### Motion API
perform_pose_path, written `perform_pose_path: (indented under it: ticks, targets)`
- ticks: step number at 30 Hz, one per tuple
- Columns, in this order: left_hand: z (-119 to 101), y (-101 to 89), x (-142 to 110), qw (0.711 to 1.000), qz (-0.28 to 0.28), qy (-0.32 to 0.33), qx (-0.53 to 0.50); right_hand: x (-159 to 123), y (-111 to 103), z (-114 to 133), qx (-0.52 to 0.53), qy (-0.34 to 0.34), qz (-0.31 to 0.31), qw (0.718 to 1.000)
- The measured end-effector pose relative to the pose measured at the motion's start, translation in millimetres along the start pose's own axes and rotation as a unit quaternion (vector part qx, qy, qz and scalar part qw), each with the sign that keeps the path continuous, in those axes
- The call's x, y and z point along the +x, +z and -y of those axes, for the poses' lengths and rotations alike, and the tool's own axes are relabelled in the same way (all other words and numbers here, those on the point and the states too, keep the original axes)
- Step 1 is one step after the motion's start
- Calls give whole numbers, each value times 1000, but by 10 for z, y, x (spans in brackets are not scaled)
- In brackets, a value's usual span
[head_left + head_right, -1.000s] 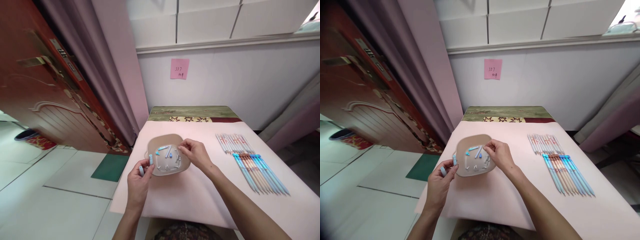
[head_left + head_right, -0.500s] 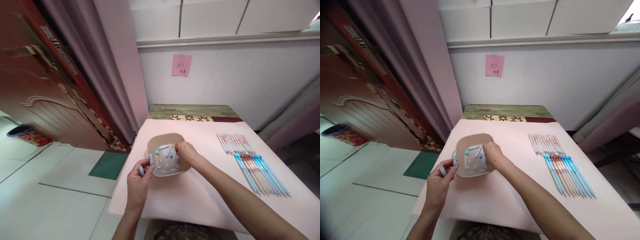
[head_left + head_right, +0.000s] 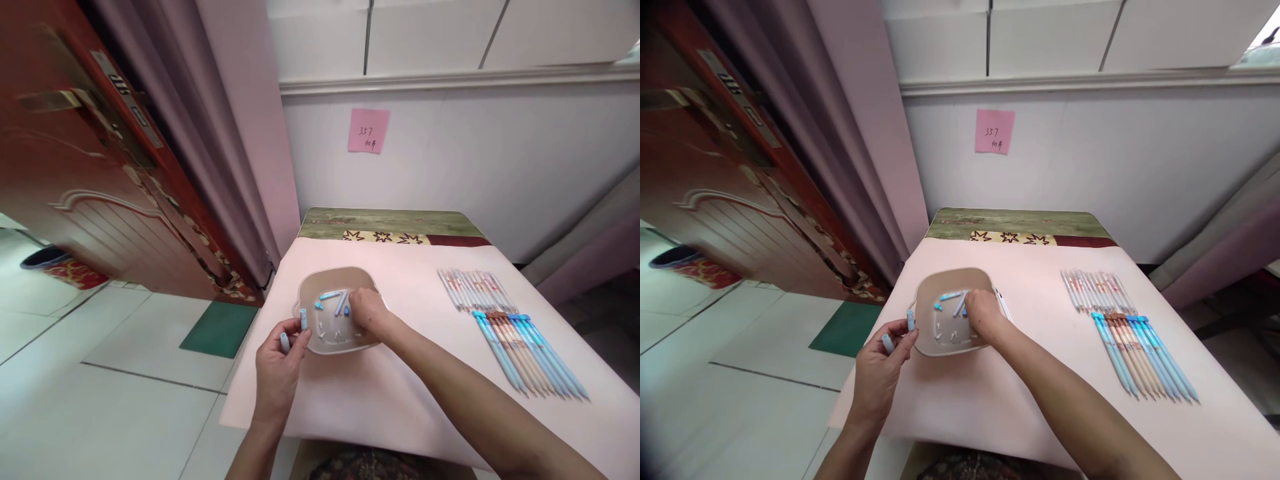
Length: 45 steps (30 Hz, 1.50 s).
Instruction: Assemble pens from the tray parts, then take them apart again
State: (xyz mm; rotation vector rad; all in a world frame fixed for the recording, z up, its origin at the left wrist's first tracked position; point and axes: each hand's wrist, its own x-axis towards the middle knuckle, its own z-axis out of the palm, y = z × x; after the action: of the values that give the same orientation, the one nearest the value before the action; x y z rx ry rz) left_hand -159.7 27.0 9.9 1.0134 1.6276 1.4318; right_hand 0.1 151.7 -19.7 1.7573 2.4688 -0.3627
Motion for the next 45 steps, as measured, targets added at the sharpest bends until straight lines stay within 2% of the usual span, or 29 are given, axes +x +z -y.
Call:
perform_pose_path:
  ticks: [7,10,12,16,19,21,30,35,45]
  targets:
    - [-23,-56,-17,1000,-18,0,4,-153,-208,-46,45,7,-56,997]
    - [-42,-54,-28,1000,-20,-1,3,-336,-311,-188,146,20,-111,983]
    - [-58,-21,-41,1000,-14,1,5,-476,-333,-303,285,30,-143,947]
    - [-99,80,-77,1000,4,3,2,-702,-302,-462,550,31,-131,825]
    - [-117,139,-109,1000,15,7,5,-795,-277,-481,657,26,-102,747]
    - [-106,170,-143,1000,24,13,11,-837,-264,-461,685,19,-101,721]
    - [-59,392,-418,994,112,9,7,-1031,-192,-254,680,-67,-133,718]
    - [-140,466,-498,991,128,27,17,-1117,-177,-229,652,-104,-184,728]
    - [-171,511,-607,989,137,52,31,-1245,-155,-276,580,-168,-212,769]
